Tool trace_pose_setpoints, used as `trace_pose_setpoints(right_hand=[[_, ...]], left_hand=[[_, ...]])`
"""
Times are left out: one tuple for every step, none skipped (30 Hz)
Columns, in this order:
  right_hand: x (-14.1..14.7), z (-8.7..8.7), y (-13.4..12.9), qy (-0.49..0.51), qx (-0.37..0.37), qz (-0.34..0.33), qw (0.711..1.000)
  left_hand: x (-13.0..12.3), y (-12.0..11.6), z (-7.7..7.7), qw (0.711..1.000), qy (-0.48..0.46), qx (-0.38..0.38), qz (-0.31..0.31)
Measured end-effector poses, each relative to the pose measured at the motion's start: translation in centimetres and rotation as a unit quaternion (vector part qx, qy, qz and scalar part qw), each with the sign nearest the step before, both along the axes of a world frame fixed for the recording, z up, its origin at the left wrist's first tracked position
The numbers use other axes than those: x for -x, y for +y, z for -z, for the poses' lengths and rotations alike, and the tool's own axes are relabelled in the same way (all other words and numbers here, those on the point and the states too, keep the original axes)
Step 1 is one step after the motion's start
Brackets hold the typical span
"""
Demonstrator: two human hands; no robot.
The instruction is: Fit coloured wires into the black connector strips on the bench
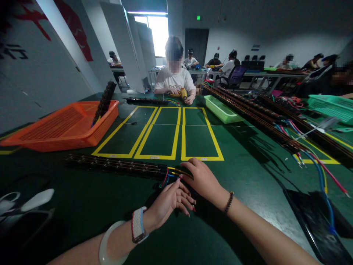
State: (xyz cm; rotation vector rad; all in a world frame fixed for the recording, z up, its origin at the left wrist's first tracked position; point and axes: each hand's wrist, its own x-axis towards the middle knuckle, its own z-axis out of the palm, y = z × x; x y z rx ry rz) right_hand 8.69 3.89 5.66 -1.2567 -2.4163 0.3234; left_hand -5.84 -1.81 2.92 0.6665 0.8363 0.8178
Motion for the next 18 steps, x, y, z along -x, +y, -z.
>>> trace_pose_setpoints(right_hand=[[0.0,0.8,0.2,0.011,0.01,-0.009,1.0],[0.0,1.5,0.4,0.018,0.025,-0.016,0.999],[0.1,2.1,0.6,0.023,0.042,-0.02,0.999],[0.1,2.6,0.7,0.029,0.059,-0.02,0.998],[0.2,3.0,0.7,0.034,0.076,-0.018,0.996],[0.2,3.1,0.8,0.038,0.093,-0.016,0.995],[0.3,3.2,0.8,0.039,0.109,-0.015,0.993],[0.4,3.1,0.8,0.037,0.124,-0.014,0.992],[0.4,3.0,0.8,0.033,0.136,-0.014,0.99],[0.5,2.9,0.8,0.029,0.143,-0.013,0.989],[0.5,2.8,0.8,0.029,0.145,-0.012,0.989],[0.6,2.8,0.8,0.035,0.144,-0.012,0.989],[0.6,2.7,0.8,0.046,0.144,-0.01,0.988],[0.6,2.7,0.7,0.062,0.148,-0.009,0.987],[0.6,2.7,0.7,0.081,0.158,-0.005,0.984],[0.6,2.6,0.6,0.1,0.172,-0.001,0.98],[0.6,2.5,0.4,0.118,0.188,0.004,0.975],[0.6,2.4,0.3,0.133,0.197,0.008,0.971]], left_hand=[[0.0,0.0,0.1,1.0,0.001,-0.004,0.003],[0.0,0.0,0.1,1.0,0.0,-0.006,0.004],[0.0,0.0,0.1,1.0,-0.001,-0.006,0.003],[0.0,0.0,0.1,1.0,-0.003,-0.005,0.001],[0.1,0.0,0.0,1.0,-0.003,-0.003,-0.004],[0.1,0.0,-0.1,1.0,-0.003,-0.001,-0.008],[0.1,-0.1,-0.2,1.0,-0.004,-0.001,-0.011],[0.1,-0.1,-0.3,1.0,-0.006,-0.002,-0.014],[0.2,-0.1,-0.4,1.0,-0.009,-0.003,-0.019],[0.2,-0.1,-0.5,1.0,-0.014,-0.003,-0.024],[0.2,0.0,-0.4,0.999,-0.019,-0.002,-0.027],[0.2,0.0,-0.4,0.999,-0.023,0.0,-0.028],[0.2,0.1,-0.3,0.999,-0.026,0.005,-0.025],[0.2,0.2,-0.2,0.999,-0.029,0.011,-0.021],[0.2,0.3,-0.1,0.999,-0.034,0.016,-0.015],[0.2,0.4,-0.1,0.999,-0.044,0.02,-0.007],[0.2,0.5,-0.1,0.998,-0.057,0.023,-0.001],[0.3,0.5,-0.2,0.997,-0.069,0.025,0.002]])
